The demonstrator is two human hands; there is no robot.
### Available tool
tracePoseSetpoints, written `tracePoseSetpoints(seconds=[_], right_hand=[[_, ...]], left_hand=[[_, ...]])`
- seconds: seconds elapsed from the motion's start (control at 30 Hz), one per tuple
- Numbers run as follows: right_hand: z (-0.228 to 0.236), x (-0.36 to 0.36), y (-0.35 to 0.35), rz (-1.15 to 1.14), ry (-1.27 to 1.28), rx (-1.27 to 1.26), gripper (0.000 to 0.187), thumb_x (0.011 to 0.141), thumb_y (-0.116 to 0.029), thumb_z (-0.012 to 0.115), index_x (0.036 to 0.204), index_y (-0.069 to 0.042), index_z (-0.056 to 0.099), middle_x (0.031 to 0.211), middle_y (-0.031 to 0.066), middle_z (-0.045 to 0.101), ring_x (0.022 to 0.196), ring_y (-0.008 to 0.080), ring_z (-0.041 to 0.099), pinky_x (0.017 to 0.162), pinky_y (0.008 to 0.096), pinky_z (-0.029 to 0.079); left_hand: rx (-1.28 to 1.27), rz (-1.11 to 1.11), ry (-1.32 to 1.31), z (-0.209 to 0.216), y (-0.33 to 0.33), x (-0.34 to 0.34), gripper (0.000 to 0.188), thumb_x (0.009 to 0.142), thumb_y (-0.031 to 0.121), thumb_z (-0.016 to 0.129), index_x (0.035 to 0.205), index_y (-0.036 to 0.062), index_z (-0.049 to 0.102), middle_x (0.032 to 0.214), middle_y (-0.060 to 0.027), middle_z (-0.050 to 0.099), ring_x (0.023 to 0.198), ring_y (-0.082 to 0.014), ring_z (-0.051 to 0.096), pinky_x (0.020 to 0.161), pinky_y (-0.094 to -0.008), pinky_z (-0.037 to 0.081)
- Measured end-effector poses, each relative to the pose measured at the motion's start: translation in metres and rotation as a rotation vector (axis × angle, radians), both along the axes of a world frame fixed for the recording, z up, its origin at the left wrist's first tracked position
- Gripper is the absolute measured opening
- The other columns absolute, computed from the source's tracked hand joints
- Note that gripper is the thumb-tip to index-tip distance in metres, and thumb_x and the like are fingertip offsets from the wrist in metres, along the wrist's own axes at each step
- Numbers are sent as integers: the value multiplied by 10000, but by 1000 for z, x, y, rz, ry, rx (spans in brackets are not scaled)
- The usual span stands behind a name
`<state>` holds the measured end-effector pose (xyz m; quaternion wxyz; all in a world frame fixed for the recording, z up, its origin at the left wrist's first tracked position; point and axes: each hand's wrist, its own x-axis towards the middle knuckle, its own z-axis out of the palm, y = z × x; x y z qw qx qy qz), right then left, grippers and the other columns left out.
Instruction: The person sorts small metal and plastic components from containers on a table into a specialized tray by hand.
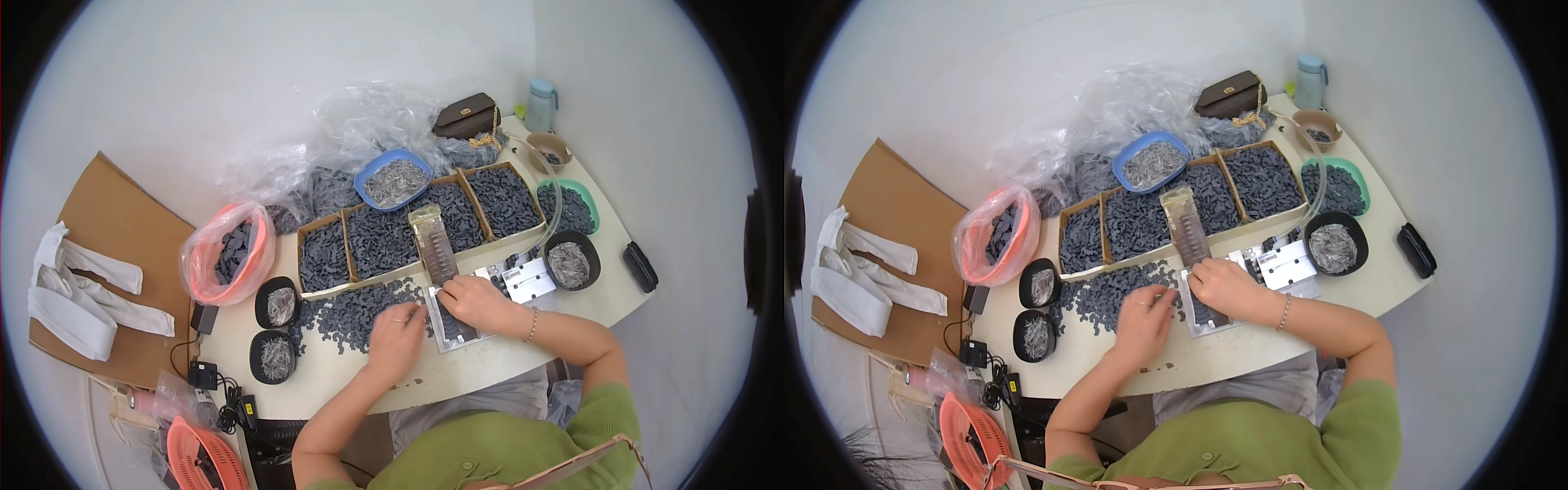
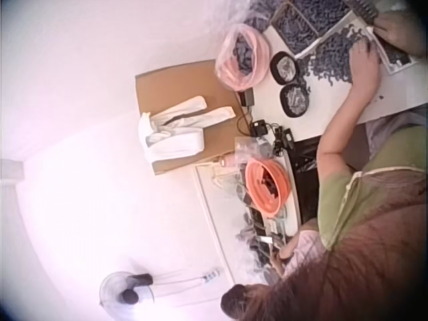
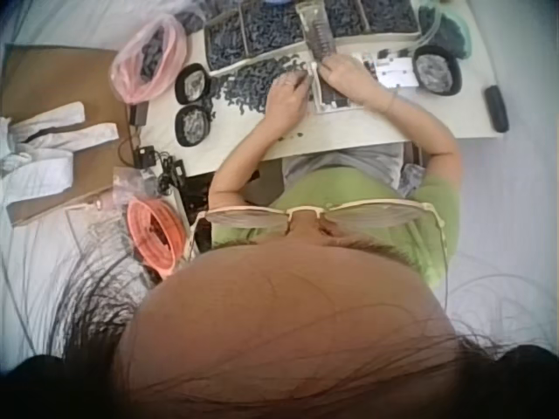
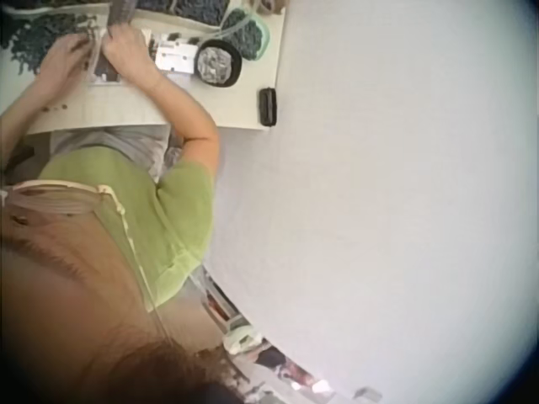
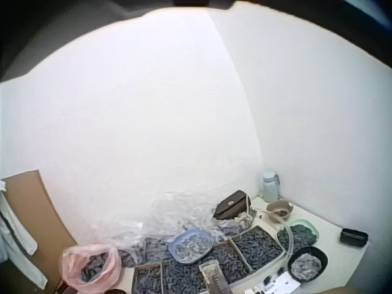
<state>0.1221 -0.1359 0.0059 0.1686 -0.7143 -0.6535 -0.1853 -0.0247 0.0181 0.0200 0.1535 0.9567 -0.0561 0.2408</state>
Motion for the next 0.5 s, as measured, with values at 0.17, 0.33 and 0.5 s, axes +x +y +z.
tracePoseSetpoints(seconds=[0.17,0.33,0.5], right_hand=[[9,-14,-10,-35,-112,-36,164,733,-99,567,855,-1,617,826,65,526,811,203,527,665,288,431],[3,-11,-8,-38,-8,-16,248,752,-85,565,971,24,606,898,87,556,865,231,553,744,329,476],[-4,1,-9,-30,153,38,185,751,-94,579,919,-35,629,884,74,586,859,234,594,739,345,506]], left_hand=[[-46,228,-99,29,37,-33,313,735,27,704,1045,23,657,1049,-129,601,965,-309,563,836,-396,443],[-1,548,-172,34,83,-70,260,770,39,684,1027,10,657,1043,-128,606,999,-316,546,873,-389,429],[51,779,-52,27,126,-110,239,773,57,677,1009,21,664,999,-131,622,981,-323,553,861,-401,428]])
